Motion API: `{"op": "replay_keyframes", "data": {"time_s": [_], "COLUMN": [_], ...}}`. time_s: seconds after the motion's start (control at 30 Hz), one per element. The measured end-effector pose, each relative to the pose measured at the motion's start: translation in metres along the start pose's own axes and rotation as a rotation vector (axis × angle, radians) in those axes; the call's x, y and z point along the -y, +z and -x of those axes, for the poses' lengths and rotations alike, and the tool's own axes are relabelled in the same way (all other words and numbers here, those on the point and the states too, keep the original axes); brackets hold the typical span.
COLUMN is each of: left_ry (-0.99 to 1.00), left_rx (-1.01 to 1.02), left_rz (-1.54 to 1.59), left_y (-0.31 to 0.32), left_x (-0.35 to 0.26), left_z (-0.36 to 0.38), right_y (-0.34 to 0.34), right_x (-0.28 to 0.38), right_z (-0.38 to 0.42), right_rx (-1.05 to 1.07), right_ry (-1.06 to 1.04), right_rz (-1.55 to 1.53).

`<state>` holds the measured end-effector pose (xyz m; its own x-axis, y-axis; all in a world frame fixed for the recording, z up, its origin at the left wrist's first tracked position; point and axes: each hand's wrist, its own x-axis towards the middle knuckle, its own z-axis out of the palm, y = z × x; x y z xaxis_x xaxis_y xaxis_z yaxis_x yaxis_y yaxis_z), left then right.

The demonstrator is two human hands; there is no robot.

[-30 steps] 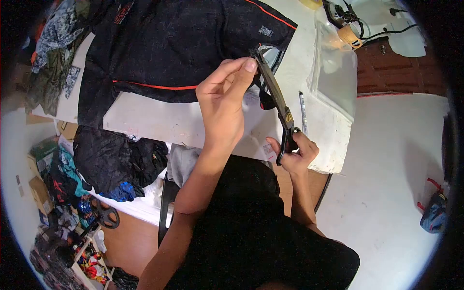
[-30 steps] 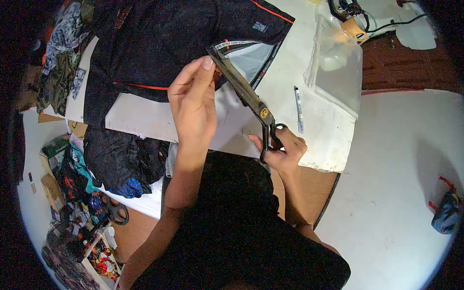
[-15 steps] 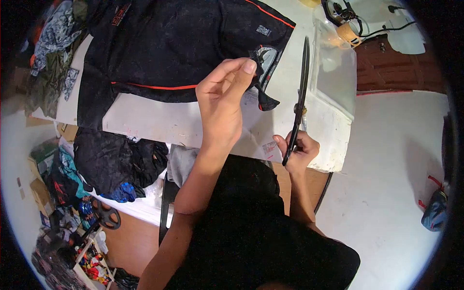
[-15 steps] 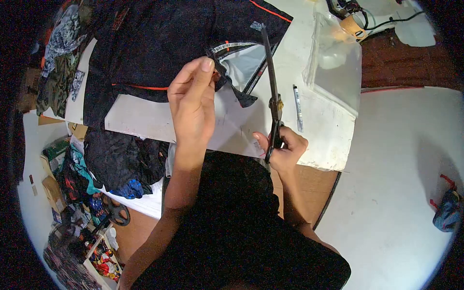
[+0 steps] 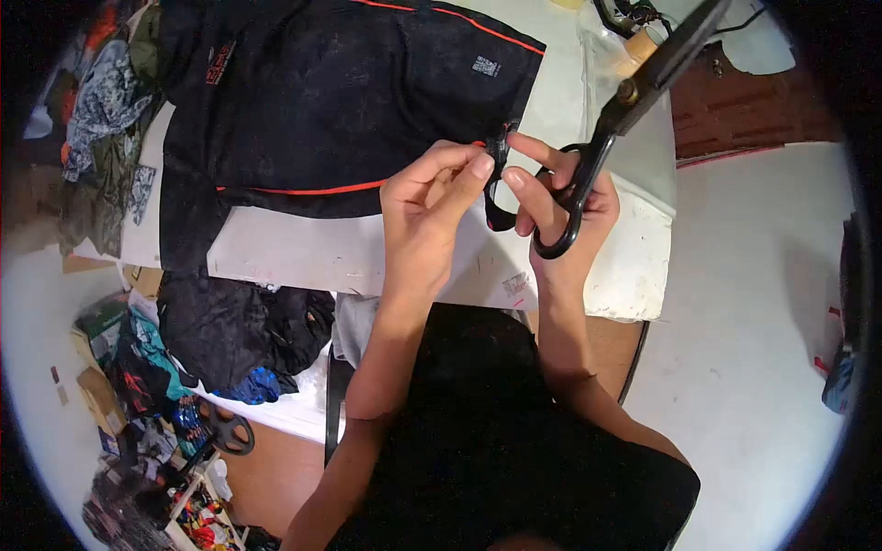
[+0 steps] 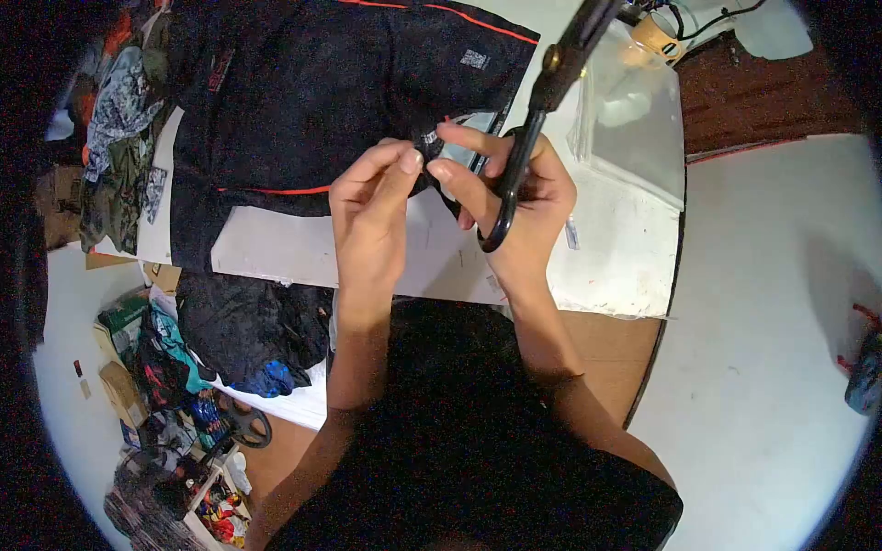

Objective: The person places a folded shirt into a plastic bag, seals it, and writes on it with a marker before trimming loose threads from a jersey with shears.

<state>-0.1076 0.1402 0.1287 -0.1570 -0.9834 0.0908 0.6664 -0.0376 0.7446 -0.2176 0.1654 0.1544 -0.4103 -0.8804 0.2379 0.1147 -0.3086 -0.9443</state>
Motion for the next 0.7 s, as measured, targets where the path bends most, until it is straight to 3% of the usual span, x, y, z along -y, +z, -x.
{"op": "replay_keyframes", "data": {"time_s": [0.13, 0.27, 0.43, 0.7], "left_ry": [0.013, 0.003, -0.006, -0.019], "left_rx": [0.022, 0.008, -0.035, -0.073], "left_rz": [-0.027, -0.016, 0.033, 0.085], "left_y": [-0.002, -0.003, 0.001, -0.008], "left_x": [0.001, 0.002, 0.001, 0.002], "left_z": [-0.001, -0.001, -0.001, -0.004], "right_y": [0.002, 0.000, -0.016, -0.061], "right_x": [-0.004, -0.008, -0.003, -0.015], "right_z": [-0.002, -0.006, 0.001, 0.041], "right_rx": [0.028, -0.095, -0.013, 0.125], "right_ry": [0.033, -0.008, 0.094, 0.155], "right_rz": [0.017, -0.157, -0.251, 0.058]}}
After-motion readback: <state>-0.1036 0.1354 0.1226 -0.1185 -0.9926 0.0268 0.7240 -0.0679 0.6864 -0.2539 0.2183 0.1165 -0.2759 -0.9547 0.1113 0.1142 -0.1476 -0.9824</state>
